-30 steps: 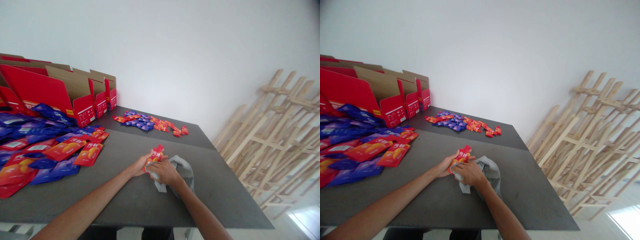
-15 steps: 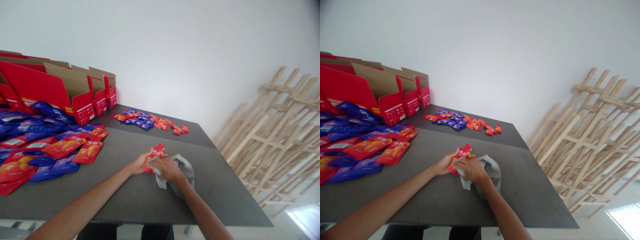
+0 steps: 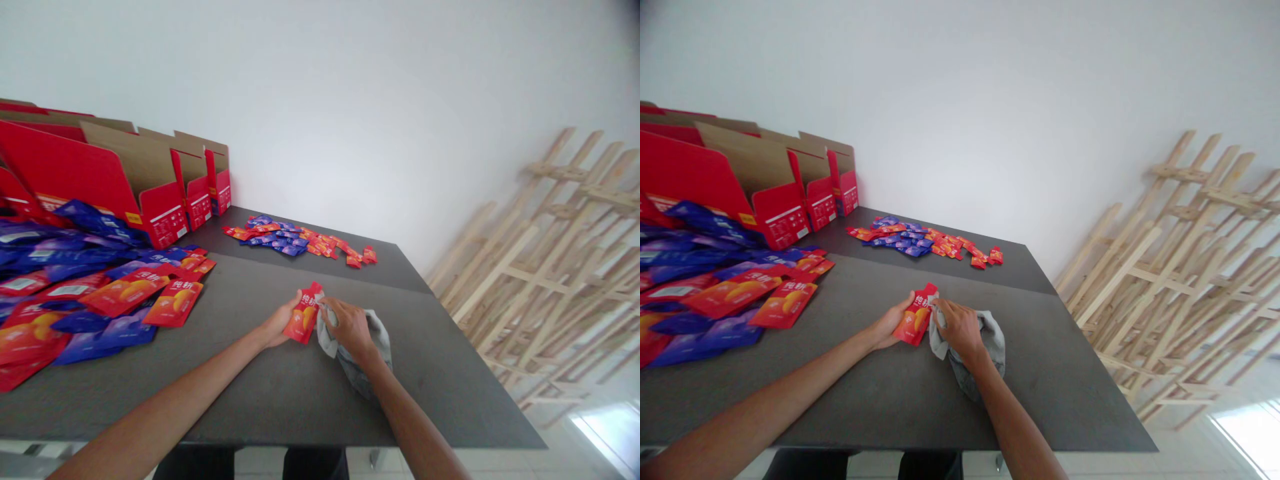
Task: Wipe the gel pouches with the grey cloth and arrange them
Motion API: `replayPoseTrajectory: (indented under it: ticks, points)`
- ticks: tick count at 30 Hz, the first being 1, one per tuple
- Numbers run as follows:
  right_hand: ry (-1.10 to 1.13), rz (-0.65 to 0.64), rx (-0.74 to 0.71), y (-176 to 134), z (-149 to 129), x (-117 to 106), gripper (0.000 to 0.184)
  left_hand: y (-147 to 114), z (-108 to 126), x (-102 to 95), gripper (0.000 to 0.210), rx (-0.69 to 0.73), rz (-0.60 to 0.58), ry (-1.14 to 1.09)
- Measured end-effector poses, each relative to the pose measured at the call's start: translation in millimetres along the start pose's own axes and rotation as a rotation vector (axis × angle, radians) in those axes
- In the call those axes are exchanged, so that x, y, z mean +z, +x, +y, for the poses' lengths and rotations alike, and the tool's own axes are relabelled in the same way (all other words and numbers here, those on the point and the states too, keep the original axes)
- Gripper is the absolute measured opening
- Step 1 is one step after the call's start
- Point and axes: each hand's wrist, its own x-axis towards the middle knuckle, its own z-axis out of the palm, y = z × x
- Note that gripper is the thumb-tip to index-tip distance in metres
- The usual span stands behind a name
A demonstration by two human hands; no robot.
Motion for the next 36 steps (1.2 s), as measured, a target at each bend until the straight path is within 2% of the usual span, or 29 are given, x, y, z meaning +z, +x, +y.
replayPoseTrajectory:
  ticks: [4, 7, 9, 12, 13, 17, 19, 23, 26, 28, 31, 36]
  points:
    - [-0.011, 0.122, 0.025, 0.2, -2.1, -0.1, 0.023, -0.9, 4.1, 3.0, 0.047, 0.129, 0.061, -0.056]
    - [-0.027, 0.156, 0.045, 0.6, -0.4, -1.6, 0.028, -0.6, 8.0, 0.0, 0.042, 0.212, 0.122, -0.114]
    - [-0.021, 0.16, 0.033, 1.0, 0.8, -2.4, 0.032, 0.4, 10.6, -2.8, 0.037, 0.228, 0.155, -0.114]
    - [-0.001, 0.167, 0.028, 1.6, 1.4, -3.3, 0.032, 2.4, 12.5, -5.3, 0.023, 0.209, 0.19, -0.001]
    - [0.004, 0.166, 0.032, 1.7, 1.4, -3.6, 0.031, 3.0, 12.1, -5.7, 0.027, 0.21, 0.199, 0.058]
    - [-0.007, 0.131, 0.035, 1.3, 1.6, -3.7, 0.03, 4.6, 7.3, -7.4, 0.063, 0.218, 0.246, 0.287]
    - [-0.019, 0.079, 0.024, 0.7, 1.3, -2.1, 0.028, 5.1, 4.7, -8.9, 0.062, 0.204, 0.258, 0.319]
    - [-0.033, -0.132, -0.083, 0.4, -4.2, 4.7, 0.025, 5.2, 2.8, -9.6, 0.044, 0.176, 0.183, 0.247]
    - [-0.021, -0.311, -0.251, 1.4, -12.2, 9.6, 0.027, 3.3, 3.5, -7.5, 0.044, 0.182, 0.127, 0.184]
    - [-0.017, -0.367, -0.319, 2.0, -16.5, 11.6, 0.027, 1.9, 3.6, -6.4, 0.048, 0.181, 0.087, 0.153]
    - [-0.03, -0.308, -0.261, 2.0, -17.3, 13.0, 0.028, 1.5, 1.7, -6.4, 0.055, 0.157, 0.007, 0.161]
    - [-0.067, -0.088, 0.041, -0.2, -9.5, 14.1, 0.026, 4.4, -5.0, -7.5, 0.058, 0.152, -0.106, 0.202]
